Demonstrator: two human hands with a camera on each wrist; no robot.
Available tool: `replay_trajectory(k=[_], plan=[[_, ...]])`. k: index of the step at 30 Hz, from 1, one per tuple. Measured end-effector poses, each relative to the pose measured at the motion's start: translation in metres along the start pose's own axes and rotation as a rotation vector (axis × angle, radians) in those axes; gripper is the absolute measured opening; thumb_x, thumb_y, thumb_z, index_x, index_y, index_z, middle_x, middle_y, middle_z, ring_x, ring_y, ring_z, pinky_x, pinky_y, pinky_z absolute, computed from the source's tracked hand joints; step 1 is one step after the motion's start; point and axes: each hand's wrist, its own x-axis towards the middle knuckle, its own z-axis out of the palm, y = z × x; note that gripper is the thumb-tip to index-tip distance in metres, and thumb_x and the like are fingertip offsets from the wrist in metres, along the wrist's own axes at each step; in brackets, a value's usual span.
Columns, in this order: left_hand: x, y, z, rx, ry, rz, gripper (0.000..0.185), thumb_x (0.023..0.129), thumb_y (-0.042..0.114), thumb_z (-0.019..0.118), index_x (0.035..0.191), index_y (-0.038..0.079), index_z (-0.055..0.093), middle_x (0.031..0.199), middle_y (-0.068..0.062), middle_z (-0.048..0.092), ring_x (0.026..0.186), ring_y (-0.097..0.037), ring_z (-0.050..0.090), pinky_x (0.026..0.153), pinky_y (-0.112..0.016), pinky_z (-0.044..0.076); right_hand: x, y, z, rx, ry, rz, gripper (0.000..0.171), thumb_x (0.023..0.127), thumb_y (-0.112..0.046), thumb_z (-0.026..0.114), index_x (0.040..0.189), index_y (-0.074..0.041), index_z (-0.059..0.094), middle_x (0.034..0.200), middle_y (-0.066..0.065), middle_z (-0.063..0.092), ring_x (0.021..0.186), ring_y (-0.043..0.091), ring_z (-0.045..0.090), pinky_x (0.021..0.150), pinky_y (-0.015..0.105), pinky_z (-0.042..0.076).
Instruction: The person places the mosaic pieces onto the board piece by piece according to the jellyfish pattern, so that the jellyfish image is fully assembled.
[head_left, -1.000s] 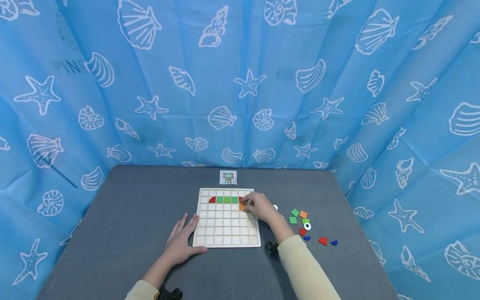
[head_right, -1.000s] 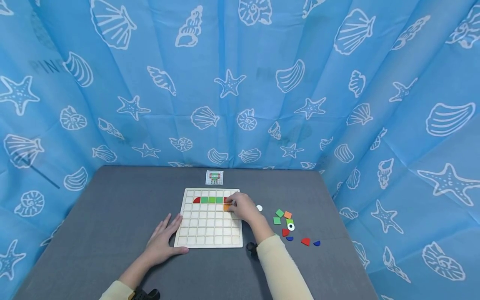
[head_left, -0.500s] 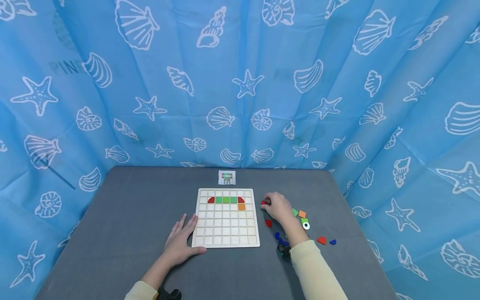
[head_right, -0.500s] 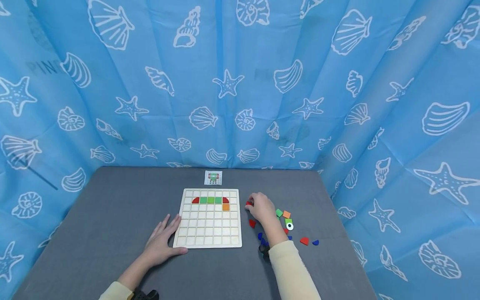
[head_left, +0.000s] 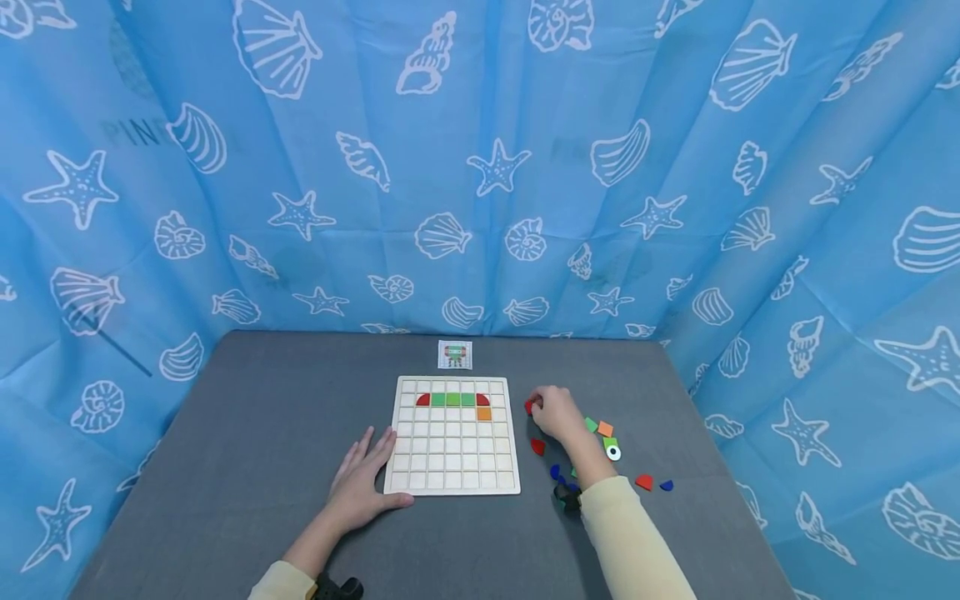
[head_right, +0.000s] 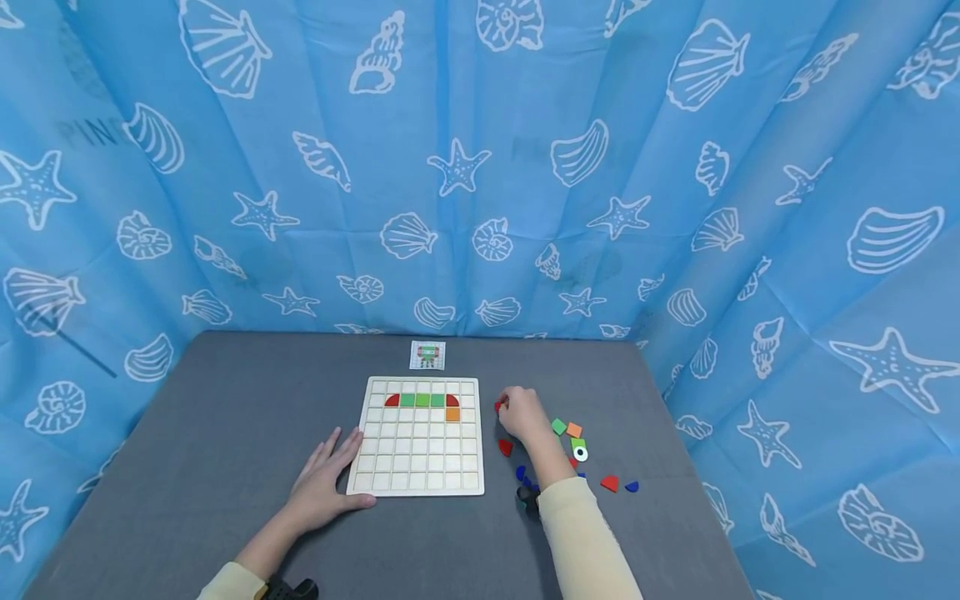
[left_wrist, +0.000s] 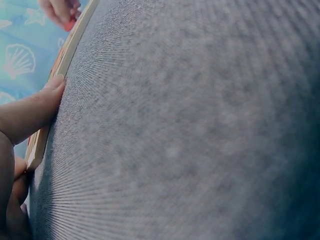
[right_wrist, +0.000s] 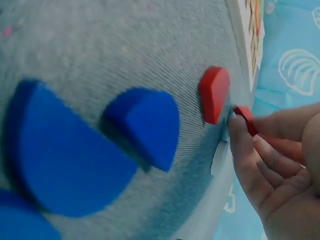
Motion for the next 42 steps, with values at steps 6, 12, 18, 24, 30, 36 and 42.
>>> replay_trajectory(k=[6,12,18,24,30,36,42], plan=[[0.000,-0.001,0.000,-0.001,0.002,0.004,0.120,0.069,0.075,0.075,0.162,0.017,0.026,0.168,-0.003,0.024,0.157,-0.034,0.006,0.123,-0.061,0.013,-0.003,-0.001,-0.002,0.018,0.021,0.043,0.009,0.094,-0.011,0.068,0.094,-0.005,0.074,0.077,0.004,0.067,0.065,0.016,0.058,0.059,0.032,0.050],[-0.001,-0.001,0.001,-0.003,0.015,0.005,0.120,0.068,0.075,0.076,0.161,0.018,0.027,0.167,-0.003,0.025,0.157,-0.033,0.008,0.123,-0.058,0.012,-0.008,-0.004,-0.002,-0.066,-0.002,0.049,0.017,0.092,-0.016,0.073,0.076,-0.014,0.071,0.073,0.000,0.063,0.065,0.018,0.054,0.057,0.032,0.044],[-0.001,-0.001,0.000,-0.009,-0.006,0.003,0.119,0.069,0.074,0.075,0.162,0.019,0.024,0.168,-0.001,0.023,0.158,-0.030,0.004,0.125,-0.055,0.008,-0.010,-0.005,-0.001,0.025,0.036,0.100,0.017,0.094,-0.016,0.070,0.078,-0.010,0.068,0.069,0.001,0.062,0.059,0.017,0.053,0.051,0.029,0.040],[-0.001,-0.002,-0.001,-0.009,-0.011,0.007,0.119,0.070,0.075,0.074,0.162,0.019,0.023,0.168,-0.001,0.021,0.158,-0.031,0.004,0.124,-0.057,0.009,-0.010,-0.004,-0.003,0.059,0.011,0.064,0.007,0.092,-0.013,0.072,0.088,-0.008,0.073,0.078,0.003,0.069,0.063,0.016,0.057,0.056,0.031,0.047],[-0.003,0.000,-0.001,-0.022,0.022,0.022,0.117,0.070,0.072,0.077,0.161,0.016,0.028,0.167,-0.004,0.026,0.157,-0.035,0.008,0.123,-0.060,0.012,-0.009,-0.001,-0.001,-0.012,-0.108,-0.051,0.029,0.087,-0.012,0.080,0.115,-0.009,0.074,0.108,0.008,0.066,0.086,0.020,0.057,0.079,0.040,0.054],[-0.002,0.001,-0.001,-0.014,0.003,0.009,0.117,0.071,0.073,0.076,0.161,0.018,0.026,0.168,-0.002,0.024,0.158,-0.033,0.006,0.123,-0.059,0.012,-0.007,0.004,0.003,-0.046,-0.119,-0.054,0.025,0.088,-0.017,0.079,0.109,-0.006,0.074,0.102,0.008,0.062,0.084,0.020,0.056,0.076,0.037,0.054],[-0.001,0.002,-0.002,-0.019,-0.009,0.001,0.118,0.071,0.073,0.076,0.162,0.018,0.024,0.168,-0.001,0.022,0.158,-0.034,0.005,0.122,-0.062,0.012,-0.010,0.002,0.002,-0.030,-0.093,-0.056,0.027,0.088,-0.022,0.080,0.109,-0.006,0.075,0.101,0.007,0.063,0.081,0.017,0.056,0.073,0.034,0.053]])
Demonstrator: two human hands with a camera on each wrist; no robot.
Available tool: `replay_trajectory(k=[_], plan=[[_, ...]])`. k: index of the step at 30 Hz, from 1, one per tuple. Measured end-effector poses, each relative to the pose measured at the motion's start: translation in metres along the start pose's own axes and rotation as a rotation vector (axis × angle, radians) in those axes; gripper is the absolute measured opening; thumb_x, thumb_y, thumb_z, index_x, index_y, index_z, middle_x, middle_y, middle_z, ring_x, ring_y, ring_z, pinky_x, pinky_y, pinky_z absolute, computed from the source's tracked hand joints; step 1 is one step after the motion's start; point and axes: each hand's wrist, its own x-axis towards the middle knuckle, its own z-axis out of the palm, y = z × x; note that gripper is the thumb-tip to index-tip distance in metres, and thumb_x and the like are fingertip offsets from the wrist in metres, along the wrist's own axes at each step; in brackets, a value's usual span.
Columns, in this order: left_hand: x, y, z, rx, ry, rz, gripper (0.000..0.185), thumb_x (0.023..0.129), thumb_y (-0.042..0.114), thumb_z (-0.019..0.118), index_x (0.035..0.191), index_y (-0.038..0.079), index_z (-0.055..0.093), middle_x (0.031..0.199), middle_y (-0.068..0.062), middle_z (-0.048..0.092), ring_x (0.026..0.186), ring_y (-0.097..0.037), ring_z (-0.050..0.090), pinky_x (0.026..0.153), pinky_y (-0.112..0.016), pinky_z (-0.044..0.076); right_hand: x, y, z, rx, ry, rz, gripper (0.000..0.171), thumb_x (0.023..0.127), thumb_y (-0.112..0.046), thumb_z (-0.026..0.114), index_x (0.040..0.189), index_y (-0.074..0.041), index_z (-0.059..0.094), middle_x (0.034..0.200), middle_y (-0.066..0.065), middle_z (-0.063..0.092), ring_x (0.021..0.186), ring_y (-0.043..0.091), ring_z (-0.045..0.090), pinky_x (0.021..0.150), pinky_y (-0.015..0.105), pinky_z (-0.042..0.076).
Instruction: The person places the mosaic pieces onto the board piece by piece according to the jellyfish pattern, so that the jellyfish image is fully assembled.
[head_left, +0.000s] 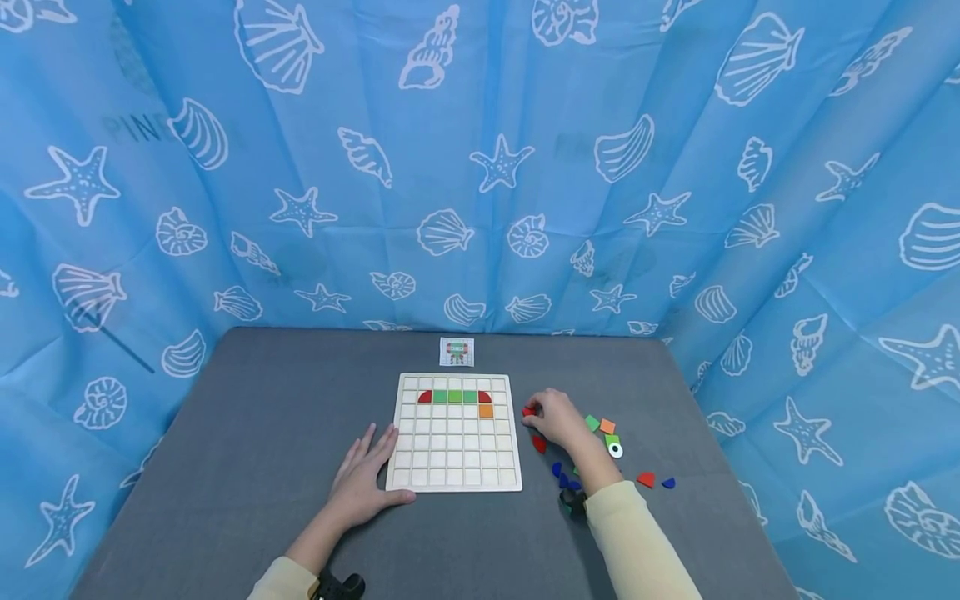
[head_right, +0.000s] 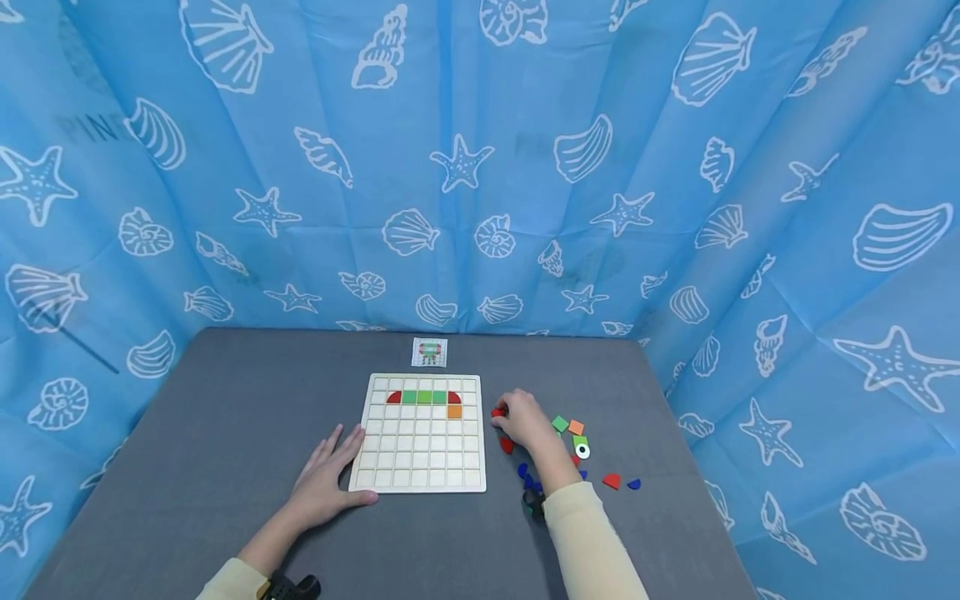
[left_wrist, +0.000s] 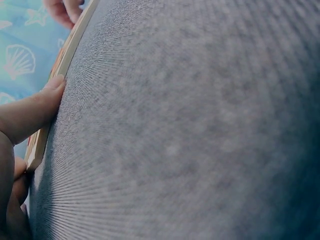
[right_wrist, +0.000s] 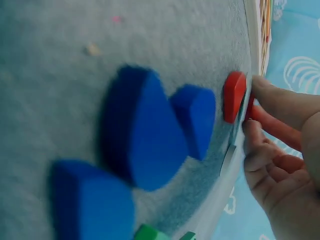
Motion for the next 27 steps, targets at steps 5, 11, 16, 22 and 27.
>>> replay_trajectory(k=[5,11,16,22,27], plan=[[0.002,0.002,0.000,-0.002,-0.009,-0.011,0.118,0.071,0.074,0.075,0.162,0.020,0.024,0.169,0.000,0.021,0.158,-0.034,0.004,0.122,-0.064,0.013,-0.010,-0.011,0.000,0.053,0.089,-0.037,0.028,0.087,-0.025,0.081,0.107,-0.007,0.076,0.096,0.005,0.063,0.074,0.013,0.055,0.063,0.029,0.050],[0.002,0.003,-0.001,-0.008,-0.017,-0.021,0.118,0.071,0.073,0.076,0.162,0.020,0.023,0.169,0.000,0.020,0.158,-0.033,0.003,0.122,-0.063,0.012,-0.019,-0.029,0.007,0.097,0.162,-0.056,0.027,0.087,-0.023,0.081,0.106,-0.005,0.075,0.097,0.007,0.064,0.072,0.012,0.053,0.061,0.027,0.047],[0.002,0.003,-0.001,0.005,-0.020,-0.012,0.118,0.071,0.072,0.076,0.162,0.018,0.023,0.169,-0.001,0.020,0.158,-0.034,0.003,0.123,-0.063,0.011,-0.024,-0.043,0.016,0.122,0.185,-0.069,0.027,0.087,-0.022,0.081,0.106,-0.003,0.075,0.097,0.010,0.065,0.072,0.013,0.052,0.059,0.026,0.045],[0.003,0.001,-0.001,0.008,-0.026,0.010,0.118,0.072,0.072,0.075,0.162,0.018,0.022,0.169,-0.001,0.020,0.158,-0.034,0.003,0.124,-0.061,0.010,-0.025,-0.056,0.027,0.114,0.173,-0.055,0.025,0.087,-0.023,0.081,0.103,-0.005,0.076,0.092,0.006,0.062,0.072,0.012,0.051,0.061,0.026,0.045],[0.001,0.000,-0.001,-0.011,-0.015,0.000,0.118,0.071,0.071,0.077,0.162,0.020,0.022,0.169,0.000,0.019,0.158,-0.034,0.002,0.123,-0.062,0.010,-0.022,-0.065,0.031,0.098,0.148,-0.083,0.024,0.086,-0.022,0.082,0.101,-0.004,0.076,0.090,0.006,0.063,0.074,0.013,0.053,0.064,0.028,0.048]])
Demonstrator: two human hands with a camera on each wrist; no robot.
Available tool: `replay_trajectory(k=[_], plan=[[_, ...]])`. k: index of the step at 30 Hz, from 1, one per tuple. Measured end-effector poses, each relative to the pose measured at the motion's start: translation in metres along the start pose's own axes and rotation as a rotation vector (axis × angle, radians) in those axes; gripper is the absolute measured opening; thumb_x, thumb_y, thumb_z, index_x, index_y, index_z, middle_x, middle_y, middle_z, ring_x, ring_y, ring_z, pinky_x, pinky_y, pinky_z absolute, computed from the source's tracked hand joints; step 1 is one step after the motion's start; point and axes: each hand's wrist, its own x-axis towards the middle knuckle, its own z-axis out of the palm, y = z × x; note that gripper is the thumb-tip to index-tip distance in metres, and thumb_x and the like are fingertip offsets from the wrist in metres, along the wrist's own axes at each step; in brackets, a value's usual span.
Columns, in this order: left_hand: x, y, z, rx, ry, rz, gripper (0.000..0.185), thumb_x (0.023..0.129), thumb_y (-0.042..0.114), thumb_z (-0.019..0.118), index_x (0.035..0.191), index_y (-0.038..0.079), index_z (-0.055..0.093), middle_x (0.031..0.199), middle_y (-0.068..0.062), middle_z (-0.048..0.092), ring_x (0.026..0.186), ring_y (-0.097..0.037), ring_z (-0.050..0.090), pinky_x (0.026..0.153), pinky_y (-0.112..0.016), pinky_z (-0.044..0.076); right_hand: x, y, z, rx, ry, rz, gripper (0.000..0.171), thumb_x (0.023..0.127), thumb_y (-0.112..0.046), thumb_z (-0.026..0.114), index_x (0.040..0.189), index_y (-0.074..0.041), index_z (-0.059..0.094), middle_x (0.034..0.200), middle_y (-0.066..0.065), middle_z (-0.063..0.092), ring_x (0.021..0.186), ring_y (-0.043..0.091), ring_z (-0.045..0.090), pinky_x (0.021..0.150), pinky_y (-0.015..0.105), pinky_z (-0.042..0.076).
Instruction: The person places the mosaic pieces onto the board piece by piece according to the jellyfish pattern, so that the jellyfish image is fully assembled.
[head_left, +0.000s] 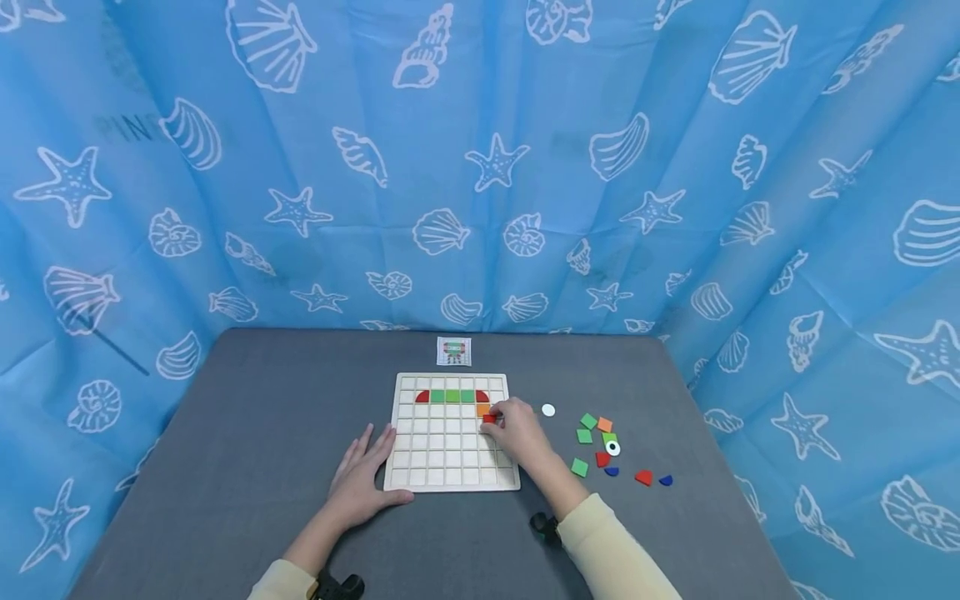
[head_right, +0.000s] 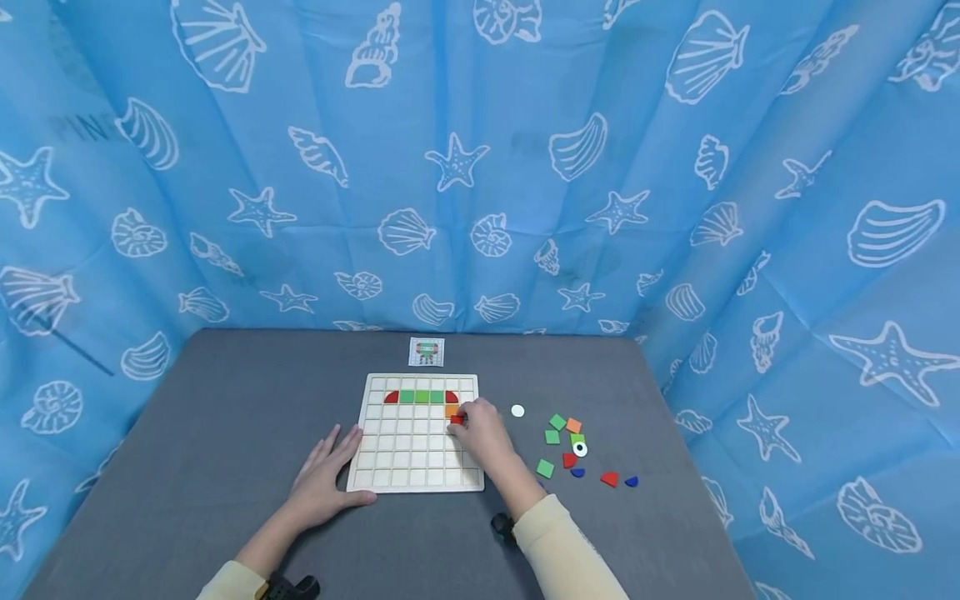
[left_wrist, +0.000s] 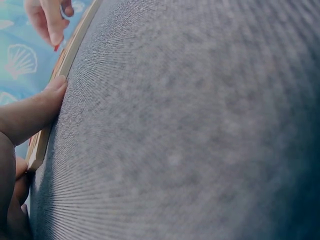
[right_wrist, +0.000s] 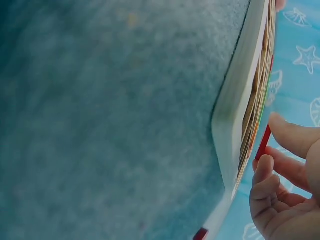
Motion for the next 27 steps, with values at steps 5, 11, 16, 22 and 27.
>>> replay_trajectory(k=[5,11,16,22,27], plan=[[-0.0006,-0.0032,0.0012,-0.003,0.037,0.001,0.118,0.070,0.072,0.077,0.162,0.019,0.025,0.168,-0.001,0.022,0.157,-0.035,0.004,0.121,-0.063,0.012,0.0051,-0.0043,0.0052,-0.002,-0.035,-0.018,0.023,0.086,-0.022,0.082,0.100,-0.006,0.075,0.090,0.005,0.061,0.073,0.013,0.054,0.063,0.027,0.049],[0.0016,-0.0021,0.0006,-0.006,0.029,0.025,0.117,0.071,0.072,0.076,0.162,0.020,0.024,0.169,0.000,0.021,0.158,-0.034,0.003,0.122,-0.063,0.011,0.0077,-0.0042,0.0049,-0.003,-0.037,-0.004,0.022,0.086,-0.021,0.083,0.101,-0.007,0.074,0.095,0.007,0.061,0.074,0.013,0.054,0.064,0.028,0.049],[0.0018,-0.0011,-0.0006,0.002,0.004,0.015,0.118,0.071,0.073,0.075,0.162,0.021,0.022,0.169,0.001,0.019,0.158,-0.033,0.002,0.123,-0.062,0.010,0.0071,-0.0042,0.0044,-0.017,-0.055,0.005,0.022,0.086,-0.021,0.082,0.102,-0.007,0.076,0.101,0.009,0.064,0.075,0.014,0.056,0.066,0.030,0.051],[0.0010,-0.0014,-0.0002,0.011,0.007,0.008,0.118,0.071,0.073,0.075,0.162,0.020,0.022,0.169,0.000,0.019,0.158,-0.033,0.002,0.123,-0.062,0.010,0.0080,-0.0030,0.0050,-0.008,-0.066,0.017,0.020,0.087,-0.018,0.081,0.104,-0.009,0.077,0.099,0.007,0.065,0.077,0.013,0.056,0.067,0.030,0.051],[0.0003,-0.0018,0.0009,0.008,0.003,0.005,0.119,0.070,0.074,0.075,0.162,0.020,0.022,0.169,0.001,0.020,0.158,-0.033,0.002,0.123,-0.061,0.011,0.0077,-0.0020,0.0058,0.011,-0.077,0.028,0.020,0.086,-0.019,0.081,0.104,-0.010,0.078,0.094,0.004,0.063,0.077,0.013,0.055,0.067,0.029,0.050]])
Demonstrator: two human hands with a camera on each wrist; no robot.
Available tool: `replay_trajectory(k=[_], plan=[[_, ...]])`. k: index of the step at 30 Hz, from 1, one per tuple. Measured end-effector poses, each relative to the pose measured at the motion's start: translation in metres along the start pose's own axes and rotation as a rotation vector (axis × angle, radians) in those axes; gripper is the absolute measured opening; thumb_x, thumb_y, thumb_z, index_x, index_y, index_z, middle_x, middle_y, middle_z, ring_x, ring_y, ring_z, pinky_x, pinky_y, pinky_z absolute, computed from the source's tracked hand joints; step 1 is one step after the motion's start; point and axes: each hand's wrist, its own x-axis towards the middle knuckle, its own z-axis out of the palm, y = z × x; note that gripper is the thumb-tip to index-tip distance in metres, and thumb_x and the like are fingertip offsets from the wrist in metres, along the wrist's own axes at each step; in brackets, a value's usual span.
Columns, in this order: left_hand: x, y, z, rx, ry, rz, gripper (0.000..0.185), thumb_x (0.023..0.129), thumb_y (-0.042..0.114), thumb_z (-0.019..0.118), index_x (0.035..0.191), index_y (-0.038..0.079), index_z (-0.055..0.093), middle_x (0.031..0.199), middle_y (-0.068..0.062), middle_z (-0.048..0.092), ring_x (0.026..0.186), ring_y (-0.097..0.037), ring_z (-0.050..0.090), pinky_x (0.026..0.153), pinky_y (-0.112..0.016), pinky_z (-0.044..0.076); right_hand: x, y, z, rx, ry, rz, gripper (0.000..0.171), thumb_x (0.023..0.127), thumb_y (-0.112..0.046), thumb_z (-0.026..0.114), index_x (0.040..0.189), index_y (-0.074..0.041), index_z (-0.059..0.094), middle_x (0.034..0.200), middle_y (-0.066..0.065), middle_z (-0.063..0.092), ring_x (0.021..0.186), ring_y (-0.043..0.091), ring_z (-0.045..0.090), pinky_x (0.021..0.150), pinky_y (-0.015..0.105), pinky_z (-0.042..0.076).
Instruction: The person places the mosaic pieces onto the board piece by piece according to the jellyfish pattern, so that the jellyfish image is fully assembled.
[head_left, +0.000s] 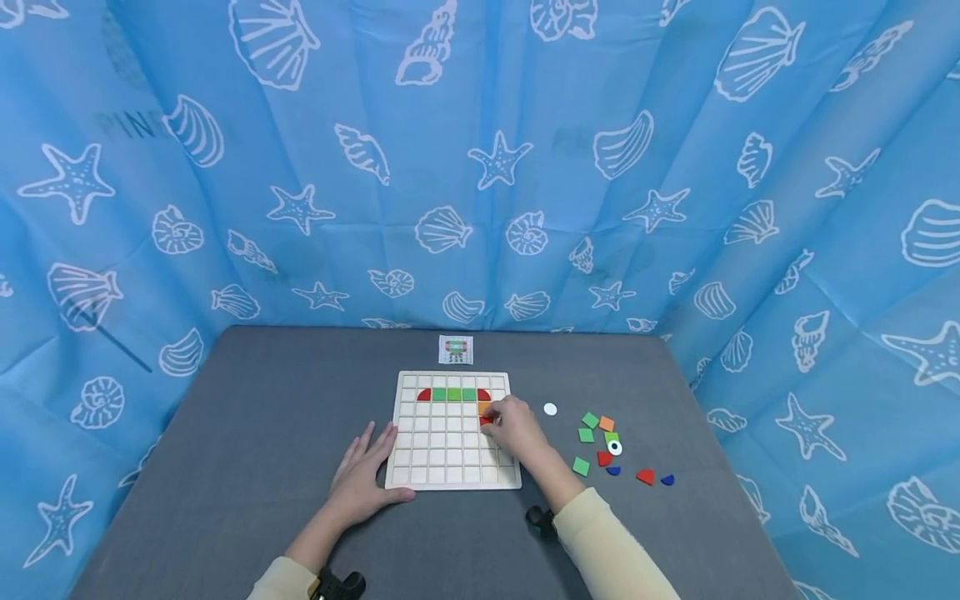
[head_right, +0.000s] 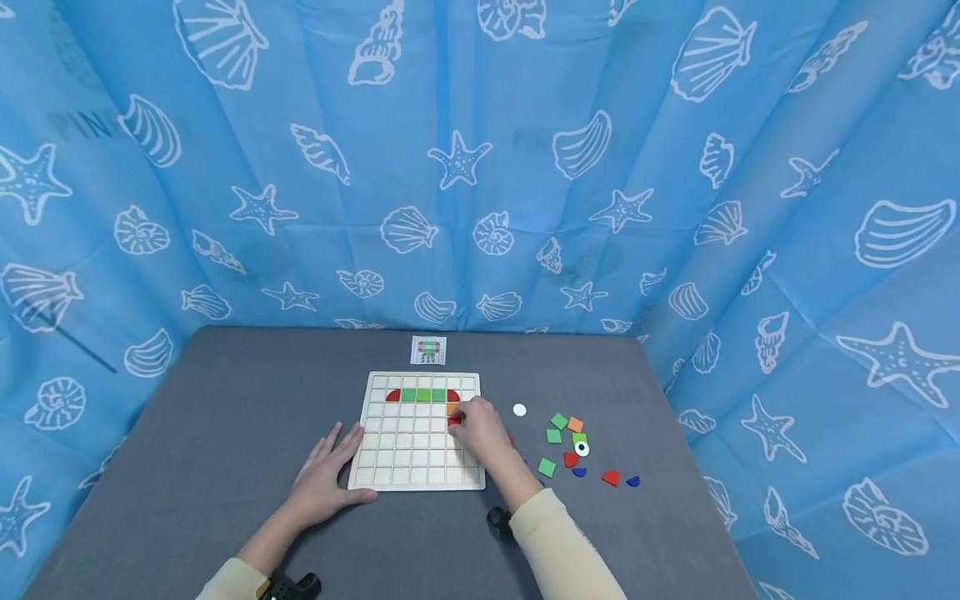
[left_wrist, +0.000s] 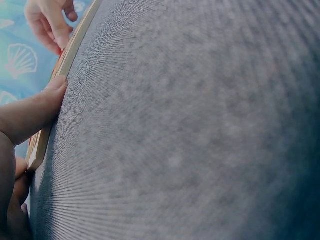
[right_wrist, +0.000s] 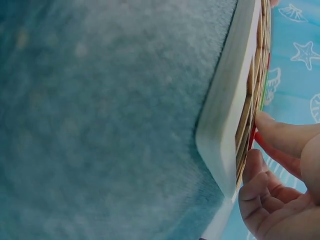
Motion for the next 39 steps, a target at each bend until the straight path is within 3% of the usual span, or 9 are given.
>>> replay_trajectory(k=[11,18,26,36,39], plan=[[0.000,-0.005,-0.001,0.007,0.007,0.013,0.119,0.071,0.075,0.074,0.162,0.019,0.022,0.169,0.000,0.019,0.158,-0.032,0.002,0.123,-0.059,0.010,0.003,0.005,0.000,0.047,0.007,-0.028,0.023,0.085,-0.020,0.083,0.104,-0.009,0.077,0.095,0.003,0.064,0.079,0.013,0.055,0.069,0.030,0.051],[-0.002,-0.001,-0.002,-0.005,0.010,0.014,0.118,0.071,0.072,0.076,0.162,0.018,0.024,0.168,-0.001,0.021,0.158,-0.034,0.004,0.123,-0.060,0.011,-0.005,0.014,-0.021,0.036,0.064,0.001,0.020,0.088,-0.015,0.079,0.107,-0.010,0.076,0.096,0.003,0.067,0.078,0.013,0.057,0.066,0.031,0.050],[-0.002,-0.004,0.002,0.002,0.026,0.017,0.118,0.070,0.073,0.076,0.161,0.017,0.025,0.168,-0.002,0.023,0.158,-0.034,0.006,0.124,-0.058,0.011,-0.019,0.040,-0.042,0.015,0.130,0.045,0.022,0.087,-0.011,0.079,0.108,-0.009,0.076,0.099,0.004,0.069,0.080,0.016,0.062,0.069,0.036,0.055],[0.000,-0.001,0.002,-0.008,0.023,0.007,0.118,0.069,0.074,0.076,0.161,0.019,0.026,0.168,0.000,0.023,0.158,-0.032,0.005,0.123,-0.058,0.011,-0.039,0.077,-0.061,-0.031,0.093,0.102,0.025,0.086,-0.002,0.077,0.110,-0.009,0.075,0.099,0.008,0.068,0.078,0.017,0.058,0.068,0.036,0.050],[0.000,-0.001,0.001,-0.002,0.028,0.023,0.118,0.070,0.073,0.076,0.161,0.017,0.027,0.168,-0.002,0.024,0.158,-0.033,0.006,0.123,-0.058,0.011,-0.045,0.088,-0.066,-0.047,0.094,0.108,0.026,0.086,-0.002,0.077,0.111,-0.009,0.075,0.103,0.009,0.068,0.084,0.020,0.061,0.074,0.041,0.053]])
